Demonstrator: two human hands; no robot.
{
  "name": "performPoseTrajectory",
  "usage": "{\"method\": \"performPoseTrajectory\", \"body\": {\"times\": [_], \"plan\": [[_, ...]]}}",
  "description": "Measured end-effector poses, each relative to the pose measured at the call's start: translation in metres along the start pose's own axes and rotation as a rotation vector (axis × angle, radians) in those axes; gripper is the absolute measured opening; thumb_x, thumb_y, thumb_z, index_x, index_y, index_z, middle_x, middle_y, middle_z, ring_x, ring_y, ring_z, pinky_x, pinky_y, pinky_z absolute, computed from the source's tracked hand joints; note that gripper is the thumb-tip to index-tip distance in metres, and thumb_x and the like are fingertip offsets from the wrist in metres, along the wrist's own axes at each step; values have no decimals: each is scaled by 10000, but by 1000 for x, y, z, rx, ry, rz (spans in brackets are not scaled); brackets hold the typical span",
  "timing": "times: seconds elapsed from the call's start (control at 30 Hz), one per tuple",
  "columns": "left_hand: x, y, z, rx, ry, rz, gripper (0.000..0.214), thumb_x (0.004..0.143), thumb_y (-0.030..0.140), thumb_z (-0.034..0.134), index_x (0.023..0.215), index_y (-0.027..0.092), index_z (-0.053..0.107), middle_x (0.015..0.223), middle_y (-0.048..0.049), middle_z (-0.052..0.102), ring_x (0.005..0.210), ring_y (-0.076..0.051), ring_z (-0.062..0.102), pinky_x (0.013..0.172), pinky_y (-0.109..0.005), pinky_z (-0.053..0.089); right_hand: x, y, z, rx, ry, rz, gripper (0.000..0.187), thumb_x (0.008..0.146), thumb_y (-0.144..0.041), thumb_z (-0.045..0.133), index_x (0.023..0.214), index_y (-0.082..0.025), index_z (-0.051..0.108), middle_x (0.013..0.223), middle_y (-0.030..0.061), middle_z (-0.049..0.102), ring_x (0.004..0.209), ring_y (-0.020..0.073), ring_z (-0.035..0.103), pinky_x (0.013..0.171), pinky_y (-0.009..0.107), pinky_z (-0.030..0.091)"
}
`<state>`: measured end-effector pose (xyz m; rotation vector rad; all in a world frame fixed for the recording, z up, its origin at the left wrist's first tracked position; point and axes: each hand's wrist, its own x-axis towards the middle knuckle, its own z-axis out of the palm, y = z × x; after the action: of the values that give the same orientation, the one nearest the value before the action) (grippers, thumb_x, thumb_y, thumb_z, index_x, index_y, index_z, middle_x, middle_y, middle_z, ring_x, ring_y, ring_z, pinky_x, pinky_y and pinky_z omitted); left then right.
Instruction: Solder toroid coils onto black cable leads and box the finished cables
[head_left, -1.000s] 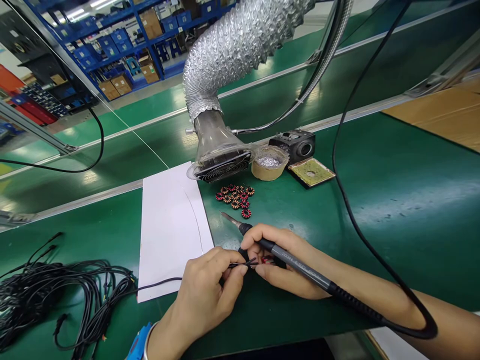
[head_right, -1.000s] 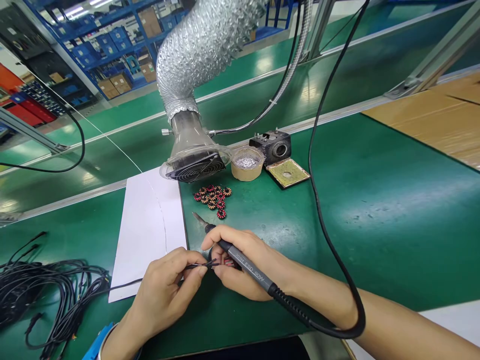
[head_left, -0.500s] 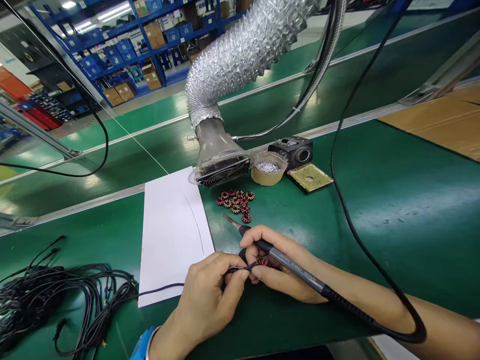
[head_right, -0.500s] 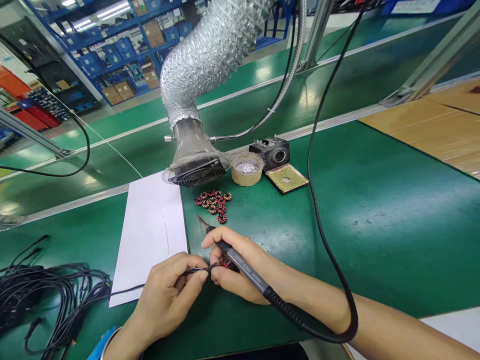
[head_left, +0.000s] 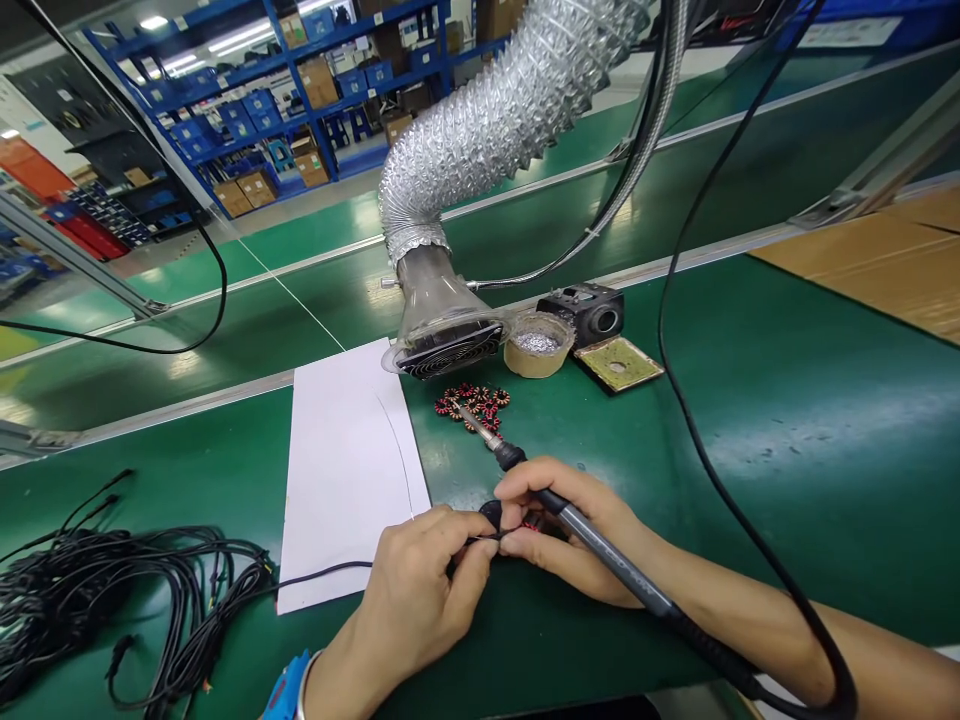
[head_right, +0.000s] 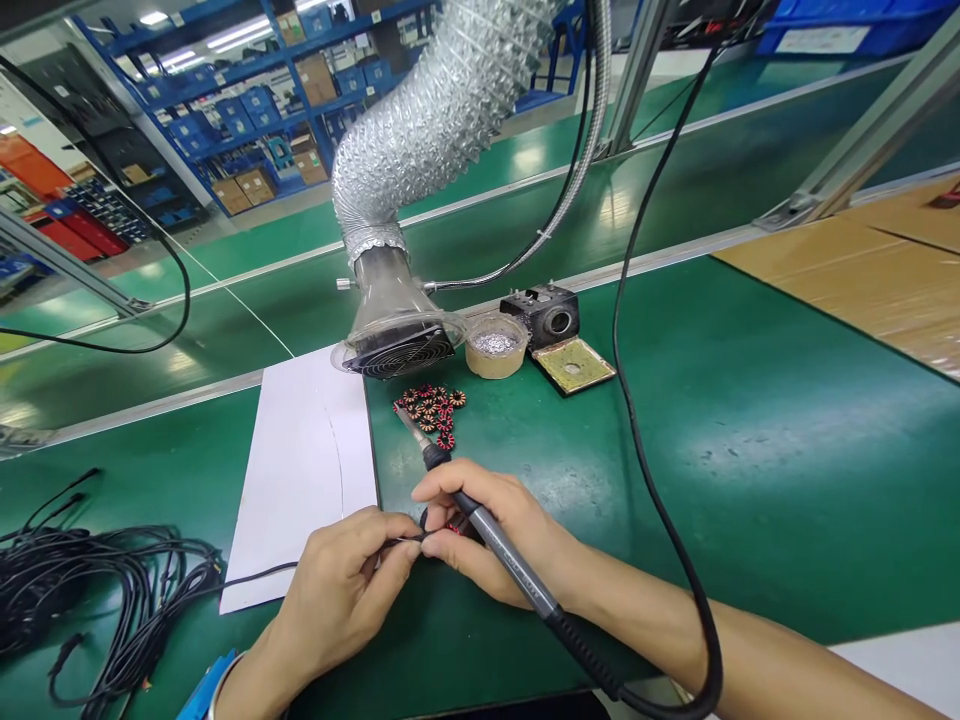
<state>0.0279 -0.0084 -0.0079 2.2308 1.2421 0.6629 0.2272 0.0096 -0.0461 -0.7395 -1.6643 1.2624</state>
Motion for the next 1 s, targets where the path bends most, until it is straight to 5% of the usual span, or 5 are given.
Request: {"method": "performPoseTrajectory", "body": {"times": [0.43,0.57,0.77,0.9,1.0], "plan": [[5,2,-2,-77,-78,-81,174,916,240,505,945,208,674,781,-6,685,674,-133,605,637,-241,448,6,-2,-7,-371,89,-339,289,814,-51,641,1032,-232,585,826,7,692,687,116,660,651,210,543],[0,3,-28,88,-61,-165,159,901,253,500,954,214,644,895,-25,709,803,-173,651,735,-268,469,4,2,-9,-398,56,-395,307,817,-31,630,1046,-231,586,797,19,691,684,143,656,631,250,546],[-64,-22,-104,499,-321,-580,282,843,351,582,1113,268,589,787,-14,690,786,-252,664,635,-299,425,2,5,-12,-487,11,-457,331,822,2,593,1063,-226,596,820,27,695,709,162,673,659,268,551],[-108,-55,-116,708,-375,-778,287,830,260,578,1116,243,600,933,-56,731,863,-266,689,670,-295,434,6,6,-14,-537,18,-495,314,825,-3,592,1049,-224,605,831,24,693,718,159,677,674,260,559],[-122,-64,-123,755,-256,-778,202,907,264,462,959,254,657,833,-33,738,774,-228,696,611,-270,414,13,-2,-14,-591,15,-524,296,829,-15,585,1026,-234,612,843,20,696,725,162,682,690,265,563]]}}
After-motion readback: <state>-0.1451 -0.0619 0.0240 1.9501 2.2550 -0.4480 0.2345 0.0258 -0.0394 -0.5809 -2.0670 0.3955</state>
